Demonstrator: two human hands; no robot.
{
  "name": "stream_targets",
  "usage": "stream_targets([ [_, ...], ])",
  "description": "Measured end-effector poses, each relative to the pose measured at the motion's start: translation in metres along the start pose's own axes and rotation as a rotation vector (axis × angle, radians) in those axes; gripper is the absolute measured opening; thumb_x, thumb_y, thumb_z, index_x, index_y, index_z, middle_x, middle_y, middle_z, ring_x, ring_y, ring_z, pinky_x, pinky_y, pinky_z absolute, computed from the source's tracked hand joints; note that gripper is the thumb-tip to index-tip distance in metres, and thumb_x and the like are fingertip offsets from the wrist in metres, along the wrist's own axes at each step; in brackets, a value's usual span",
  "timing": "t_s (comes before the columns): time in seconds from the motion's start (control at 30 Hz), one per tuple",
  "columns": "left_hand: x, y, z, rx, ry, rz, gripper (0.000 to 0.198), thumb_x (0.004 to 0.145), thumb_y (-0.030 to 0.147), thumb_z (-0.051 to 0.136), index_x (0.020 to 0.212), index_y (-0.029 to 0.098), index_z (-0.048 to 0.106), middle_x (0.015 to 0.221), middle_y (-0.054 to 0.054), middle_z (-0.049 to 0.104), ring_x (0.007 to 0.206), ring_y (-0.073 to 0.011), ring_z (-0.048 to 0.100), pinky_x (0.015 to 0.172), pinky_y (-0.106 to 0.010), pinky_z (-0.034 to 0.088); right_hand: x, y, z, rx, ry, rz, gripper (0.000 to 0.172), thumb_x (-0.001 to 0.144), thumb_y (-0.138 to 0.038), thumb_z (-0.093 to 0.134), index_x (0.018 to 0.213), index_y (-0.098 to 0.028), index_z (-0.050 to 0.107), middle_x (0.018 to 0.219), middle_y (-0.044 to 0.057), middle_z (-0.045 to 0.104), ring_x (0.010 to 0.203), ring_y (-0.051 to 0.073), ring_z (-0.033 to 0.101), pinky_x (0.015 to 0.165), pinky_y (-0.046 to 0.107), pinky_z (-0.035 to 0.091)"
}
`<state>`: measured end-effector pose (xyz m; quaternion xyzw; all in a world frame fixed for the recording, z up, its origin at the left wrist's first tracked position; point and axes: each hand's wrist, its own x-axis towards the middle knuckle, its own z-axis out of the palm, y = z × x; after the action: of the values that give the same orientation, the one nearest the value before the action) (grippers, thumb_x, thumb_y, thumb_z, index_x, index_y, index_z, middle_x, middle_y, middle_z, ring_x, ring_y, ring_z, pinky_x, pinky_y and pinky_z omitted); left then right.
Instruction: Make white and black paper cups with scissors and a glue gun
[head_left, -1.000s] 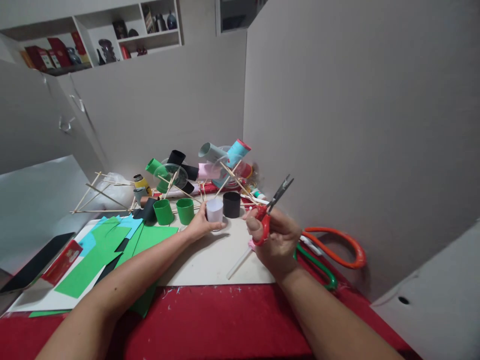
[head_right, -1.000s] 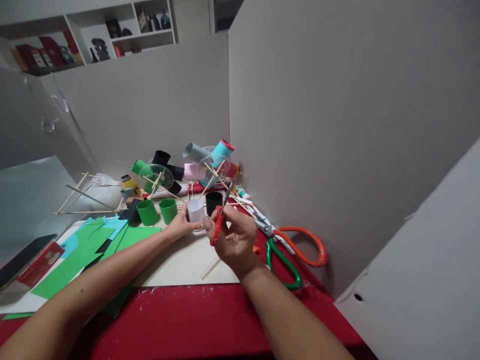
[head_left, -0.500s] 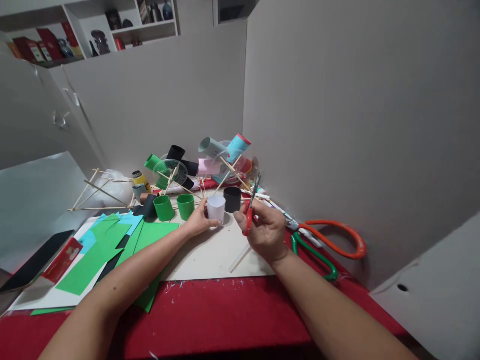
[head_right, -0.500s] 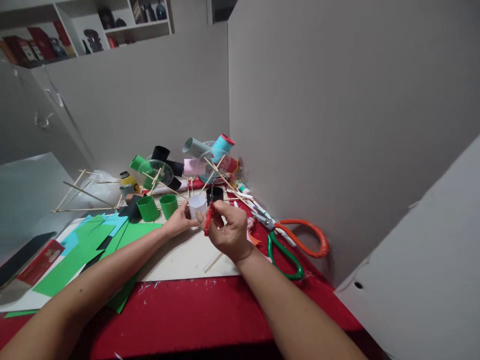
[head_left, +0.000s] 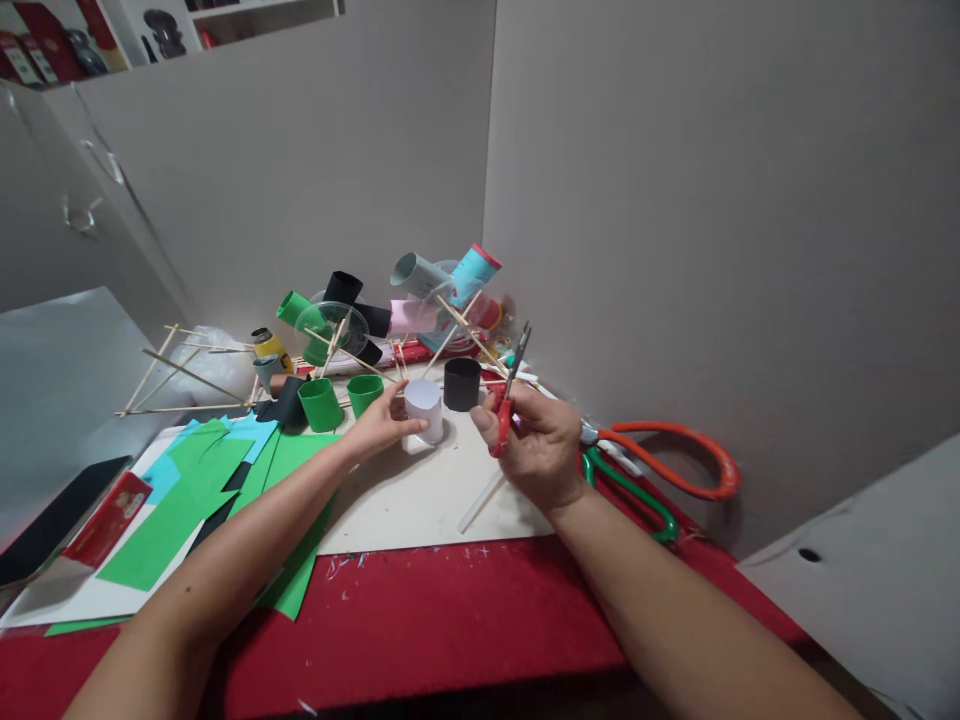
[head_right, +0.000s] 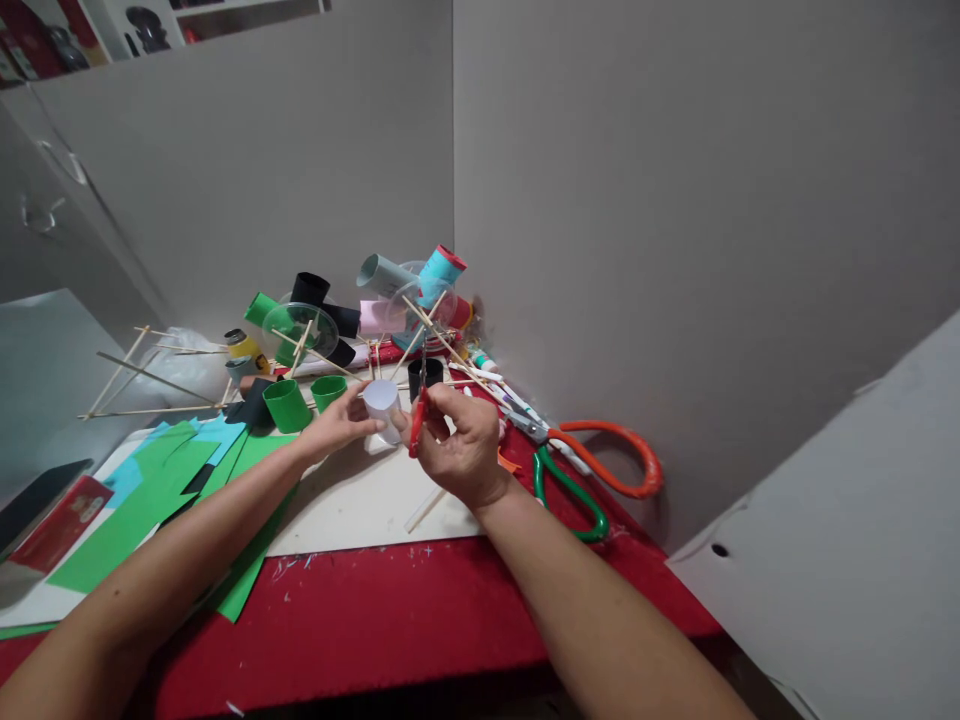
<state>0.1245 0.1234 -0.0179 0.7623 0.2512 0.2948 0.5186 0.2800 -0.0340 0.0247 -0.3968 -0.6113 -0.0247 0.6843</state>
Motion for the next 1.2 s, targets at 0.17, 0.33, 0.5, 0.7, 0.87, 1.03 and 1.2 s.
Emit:
stream_targets([
  [0.17,-0.007,0.027,-0.014,0.125,0.062,0.045,0.076,0.074,0.036,0.075,0.140,0.017,0.042,0.130,-0.018,0.058,0.117,-0.0287,0.058,0.099,-0.044,0.045,-0.001,-0.003,-0.003,0.008,-0.001,-0.003,0.029,0.081,-0.029,0.067,0.060,-0.021,0.048,0.053,-0.005,0.046,0.047,0.009,0.040,0.044,0.023,0.034],
  [0.33,-0.012,0.039,-0.012,0.288,0.123,0.146,0.052,0.070,0.029,0.077,0.120,0.019,0.063,0.132,-0.012,0.059,0.127,-0.0284,0.049,0.112,-0.045,0.031,-0.002,-0.004,-0.003,-0.012,-0.037,-0.012,0.031,0.079,-0.027,0.068,0.058,-0.021,0.047,0.051,-0.006,0.043,0.048,0.009,0.039,0.047,0.025,0.031],
  [0.5,-0.011,0.037,-0.005,0.341,0.153,0.167,0.039,0.068,0.022,0.076,0.106,0.021,0.069,0.123,-0.008,0.065,0.121,-0.0268,0.053,0.111,-0.044,0.032,0.001,0.002,0.002,0.101,-0.003,0.088,0.032,0.081,-0.033,0.069,0.058,-0.020,0.049,0.053,-0.005,0.044,0.050,0.010,0.040,0.047,0.024,0.034],
  [0.7,-0.007,0.039,-0.006,0.225,0.167,0.083,0.041,0.070,0.030,0.076,0.108,0.018,0.068,0.111,-0.009,0.069,0.104,-0.0265,0.061,0.097,-0.042,0.044,0.005,0.014,0.013,0.196,-0.022,0.196,0.034,0.087,-0.042,0.063,0.065,-0.019,0.052,0.059,-0.005,0.048,0.053,0.010,0.047,0.051,0.023,0.042],
  [0.87,-0.018,0.054,-0.007,0.041,-0.010,-0.038,0.040,0.070,0.035,0.078,0.103,0.016,0.068,0.101,-0.009,0.071,0.092,-0.0226,0.065,0.081,-0.036,0.049,0.003,0.007,0.014,0.263,-0.139,0.227,0.028,0.082,-0.045,0.069,0.078,-0.019,0.060,0.080,-0.001,0.055,0.057,0.009,0.052,0.050,0.022,0.047],
  [1.03,-0.036,0.065,-0.004,-0.111,-0.145,-0.121,0.053,0.069,0.029,0.081,0.116,0.018,0.059,0.093,-0.007,0.070,0.081,-0.0192,0.067,0.074,-0.033,0.050,-0.002,-0.001,0.014,0.303,-0.334,0.313,0.027,0.081,-0.043,0.069,0.093,-0.019,0.064,0.082,-0.001,0.057,0.054,0.008,0.049,0.045,0.020,0.041],
  [1.2,-0.047,0.064,0.000,-0.176,-0.131,-0.109,0.072,0.067,0.024,0.082,0.128,0.021,0.044,0.091,-0.005,0.068,0.080,-0.0185,0.066,0.075,-0.034,0.049,-0.003,0.002,0.020,0.272,-0.421,0.367,0.025,0.082,-0.039,0.069,0.072,-0.018,0.060,0.065,-0.004,0.053,0.047,0.007,0.042,0.040,0.019,0.034],
])
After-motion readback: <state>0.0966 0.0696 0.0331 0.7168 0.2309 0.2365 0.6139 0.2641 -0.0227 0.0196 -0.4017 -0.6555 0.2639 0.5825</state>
